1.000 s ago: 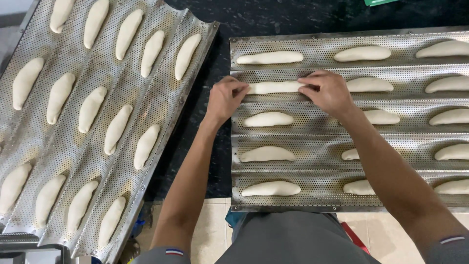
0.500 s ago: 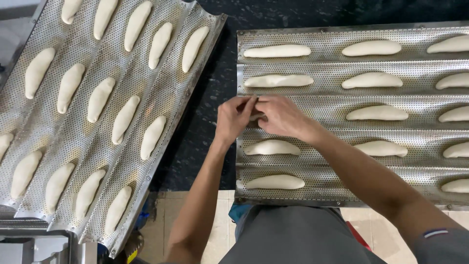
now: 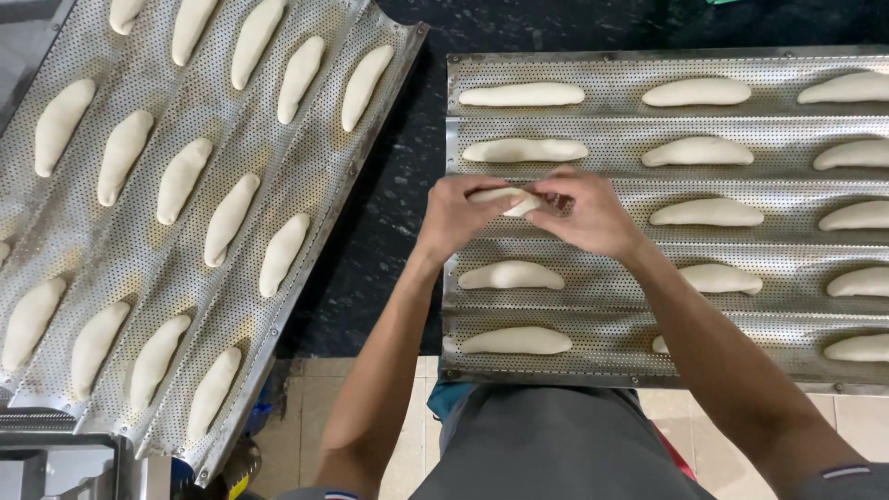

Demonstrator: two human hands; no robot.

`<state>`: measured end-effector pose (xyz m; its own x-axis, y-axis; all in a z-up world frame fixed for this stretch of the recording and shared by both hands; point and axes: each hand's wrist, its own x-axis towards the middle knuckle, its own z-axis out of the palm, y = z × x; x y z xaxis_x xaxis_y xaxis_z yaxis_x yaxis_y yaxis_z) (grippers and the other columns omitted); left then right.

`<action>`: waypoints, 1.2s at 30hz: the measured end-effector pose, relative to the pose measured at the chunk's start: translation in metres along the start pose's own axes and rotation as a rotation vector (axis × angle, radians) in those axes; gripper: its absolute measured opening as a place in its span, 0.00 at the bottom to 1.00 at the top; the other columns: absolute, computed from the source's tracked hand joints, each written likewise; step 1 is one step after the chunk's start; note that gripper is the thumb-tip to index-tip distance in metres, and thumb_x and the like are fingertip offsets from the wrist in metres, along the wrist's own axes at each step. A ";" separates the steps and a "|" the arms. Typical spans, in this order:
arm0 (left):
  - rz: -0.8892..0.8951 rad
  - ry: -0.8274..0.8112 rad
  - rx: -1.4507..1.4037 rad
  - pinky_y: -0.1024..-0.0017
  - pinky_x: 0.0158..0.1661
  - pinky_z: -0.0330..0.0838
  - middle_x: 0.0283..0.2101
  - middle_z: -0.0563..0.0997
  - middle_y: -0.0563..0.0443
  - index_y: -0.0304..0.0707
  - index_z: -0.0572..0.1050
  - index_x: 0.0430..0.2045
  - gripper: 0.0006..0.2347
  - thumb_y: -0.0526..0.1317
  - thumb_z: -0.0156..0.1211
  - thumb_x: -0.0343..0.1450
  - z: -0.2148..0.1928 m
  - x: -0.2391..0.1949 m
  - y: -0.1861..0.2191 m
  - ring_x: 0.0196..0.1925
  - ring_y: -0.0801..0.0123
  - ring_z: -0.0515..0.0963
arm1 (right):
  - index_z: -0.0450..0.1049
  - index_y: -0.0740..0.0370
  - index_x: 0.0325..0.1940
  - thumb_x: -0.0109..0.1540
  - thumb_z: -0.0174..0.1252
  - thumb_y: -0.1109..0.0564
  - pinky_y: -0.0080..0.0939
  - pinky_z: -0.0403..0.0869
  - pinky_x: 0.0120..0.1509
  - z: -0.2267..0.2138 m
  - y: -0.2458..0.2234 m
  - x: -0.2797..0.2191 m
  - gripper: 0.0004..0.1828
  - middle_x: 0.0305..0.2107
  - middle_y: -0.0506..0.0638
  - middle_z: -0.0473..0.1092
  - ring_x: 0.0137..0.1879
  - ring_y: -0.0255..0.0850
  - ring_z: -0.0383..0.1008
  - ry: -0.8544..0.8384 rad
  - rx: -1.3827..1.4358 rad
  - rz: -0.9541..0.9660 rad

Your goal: The recorder organizes rows of shaped bread dough on perforated baking trays at a decorating station.

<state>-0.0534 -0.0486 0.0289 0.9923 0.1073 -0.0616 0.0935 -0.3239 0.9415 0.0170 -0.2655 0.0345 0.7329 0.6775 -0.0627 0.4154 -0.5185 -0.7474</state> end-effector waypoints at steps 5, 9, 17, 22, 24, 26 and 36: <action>-0.106 -0.078 -0.523 0.77 0.38 0.82 0.40 0.86 0.45 0.30 0.82 0.45 0.15 0.40 0.72 0.67 -0.004 0.001 0.002 0.38 0.73 0.85 | 0.74 0.62 0.60 0.64 0.62 0.54 0.32 0.80 0.44 0.003 0.007 -0.006 0.21 0.45 0.50 0.74 0.44 0.34 0.78 0.054 0.646 0.018; -0.155 -0.121 -0.524 0.77 0.39 0.82 0.39 0.86 0.44 0.26 0.82 0.44 0.15 0.38 0.72 0.66 -0.010 0.003 -0.011 0.38 0.72 0.86 | 0.80 0.65 0.55 0.64 0.63 0.56 0.36 0.75 0.34 -0.003 0.009 -0.009 0.17 0.34 0.54 0.80 0.32 0.36 0.77 0.094 0.519 0.269; -0.251 -0.218 -0.486 0.79 0.42 0.81 0.40 0.87 0.47 0.26 0.82 0.45 0.15 0.38 0.70 0.69 -0.038 0.004 -0.029 0.40 0.74 0.85 | 0.79 0.62 0.55 0.63 0.64 0.56 0.31 0.79 0.39 -0.009 0.044 -0.024 0.17 0.33 0.51 0.81 0.35 0.32 0.80 0.056 0.402 0.153; -0.255 -0.218 -0.393 0.78 0.39 0.82 0.36 0.87 0.46 0.27 0.83 0.42 0.13 0.38 0.71 0.67 -0.047 0.001 -0.034 0.37 0.72 0.86 | 0.81 0.62 0.53 0.62 0.66 0.55 0.32 0.76 0.38 -0.017 0.032 -0.040 0.16 0.32 0.52 0.81 0.35 0.36 0.79 0.166 0.244 0.192; -0.266 -0.119 -0.072 0.75 0.32 0.76 0.33 0.86 0.41 0.30 0.85 0.40 0.12 0.38 0.73 0.67 -0.043 -0.002 -0.028 0.31 0.71 0.82 | 0.83 0.62 0.50 0.60 0.69 0.53 0.36 0.75 0.38 -0.017 0.021 -0.043 0.16 0.35 0.55 0.80 0.34 0.39 0.79 0.255 -0.005 0.115; -0.261 -0.055 -0.012 0.75 0.31 0.78 0.32 0.87 0.42 0.32 0.85 0.39 0.11 0.38 0.73 0.66 -0.033 -0.010 -0.019 0.30 0.71 0.83 | 0.83 0.63 0.48 0.60 0.69 0.52 0.37 0.76 0.38 -0.015 0.024 -0.044 0.16 0.37 0.56 0.80 0.33 0.40 0.78 0.272 -0.086 0.074; 0.326 0.226 0.404 0.66 0.37 0.81 0.39 0.85 0.43 0.33 0.85 0.34 0.06 0.34 0.72 0.67 -0.008 -0.030 -0.033 0.37 0.57 0.84 | 0.83 0.61 0.50 0.64 0.67 0.51 0.40 0.78 0.42 -0.005 0.042 -0.051 0.15 0.43 0.57 0.78 0.36 0.42 0.79 0.291 -0.155 0.023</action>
<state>-0.0867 -0.0336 0.0023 0.9373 0.1257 0.3249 -0.1469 -0.7031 0.6958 -0.0006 -0.3248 0.0092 0.8571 0.4985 0.1296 0.4571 -0.6203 -0.6374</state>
